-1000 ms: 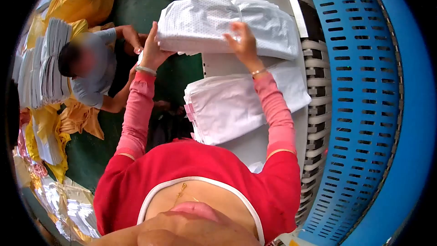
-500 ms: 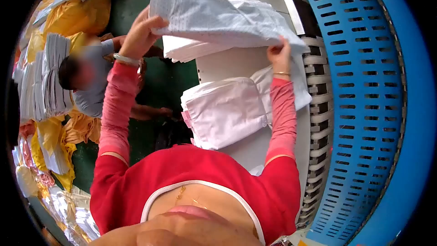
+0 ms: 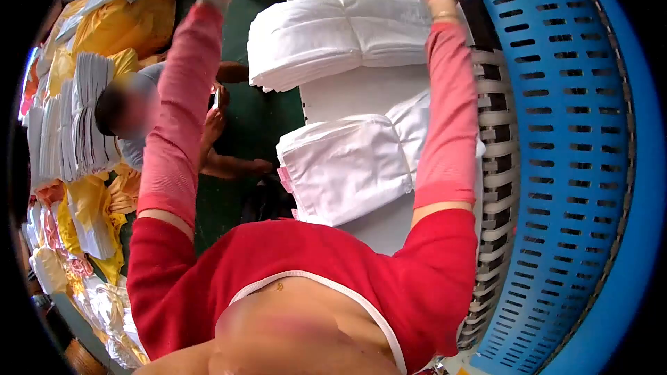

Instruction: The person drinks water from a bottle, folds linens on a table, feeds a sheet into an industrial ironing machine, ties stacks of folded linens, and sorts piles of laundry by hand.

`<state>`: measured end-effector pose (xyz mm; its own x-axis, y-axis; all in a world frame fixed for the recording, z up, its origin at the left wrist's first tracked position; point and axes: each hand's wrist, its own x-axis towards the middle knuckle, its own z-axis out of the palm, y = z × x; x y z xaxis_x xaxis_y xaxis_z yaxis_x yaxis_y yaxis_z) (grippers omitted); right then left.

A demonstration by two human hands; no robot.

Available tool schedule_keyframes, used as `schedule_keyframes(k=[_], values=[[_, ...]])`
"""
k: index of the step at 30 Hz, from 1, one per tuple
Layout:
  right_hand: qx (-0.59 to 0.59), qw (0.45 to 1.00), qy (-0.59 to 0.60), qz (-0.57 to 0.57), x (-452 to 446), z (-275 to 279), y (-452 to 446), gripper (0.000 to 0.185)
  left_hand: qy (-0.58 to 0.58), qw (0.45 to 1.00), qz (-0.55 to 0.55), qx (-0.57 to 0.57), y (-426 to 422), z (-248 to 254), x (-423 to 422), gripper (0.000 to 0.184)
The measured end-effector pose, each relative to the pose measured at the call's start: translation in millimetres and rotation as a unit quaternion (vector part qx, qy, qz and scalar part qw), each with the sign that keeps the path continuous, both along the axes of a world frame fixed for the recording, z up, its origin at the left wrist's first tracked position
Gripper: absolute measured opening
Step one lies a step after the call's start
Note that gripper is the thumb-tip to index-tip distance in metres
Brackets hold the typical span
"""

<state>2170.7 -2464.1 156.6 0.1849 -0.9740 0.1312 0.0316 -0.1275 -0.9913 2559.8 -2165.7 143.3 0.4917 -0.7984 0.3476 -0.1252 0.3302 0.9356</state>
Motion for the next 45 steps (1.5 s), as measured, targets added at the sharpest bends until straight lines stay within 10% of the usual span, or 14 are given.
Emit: schedule_keyframes(k=[1,4,8,13,15,17,25,31,33,37,42,45], values=[[0.190,0.972,-0.119,-0.077,14,-7,22,0.021,0.084,0.991,-0.045,0.099,15,-33,5,0.064],[-0.015,0.991,0.119,0.061,11,-48,103,0.027,0.235,0.945,0.124,0.193,84,-94,-57,0.061],[-0.253,0.881,0.360,0.176,9,-88,192,0.061,0.473,0.814,-0.016,0.337,133,-258,-112,0.057],[-0.407,0.728,0.513,0.205,17,-91,241,0.075,0.671,0.722,-0.108,0.131,135,-215,-176,0.057],[-0.411,0.732,0.506,0.199,18,-90,243,0.077,0.388,0.915,-0.104,0.041,128,-216,-173,0.059],[-0.414,0.734,0.502,0.193,21,-89,244,0.078,0.691,0.709,-0.143,-0.006,135,-189,-162,0.056],[-0.443,0.712,0.516,0.175,21,-89,257,0.089,0.645,0.744,-0.128,0.118,142,-202,-148,0.053],[-0.514,0.613,0.588,0.124,22,-102,254,0.061,0.706,0.678,-0.181,0.097,131,-211,-156,0.033],[-0.517,0.662,0.528,0.124,25,-105,247,0.056,0.699,0.679,-0.205,0.092,133,-199,-157,0.027],[-0.469,0.716,0.489,0.167,23,-86,247,0.044,0.612,0.753,-0.239,0.023,143,-183,-141,0.017],[-0.375,0.657,0.594,0.274,26,-7,301,0.036,0.434,0.872,-0.225,0.042,187,-37,-134,0.034],[-0.370,0.637,0.581,0.347,20,15,327,0.040,0.328,0.908,-0.231,0.123,189,-32,-133,0.053]])
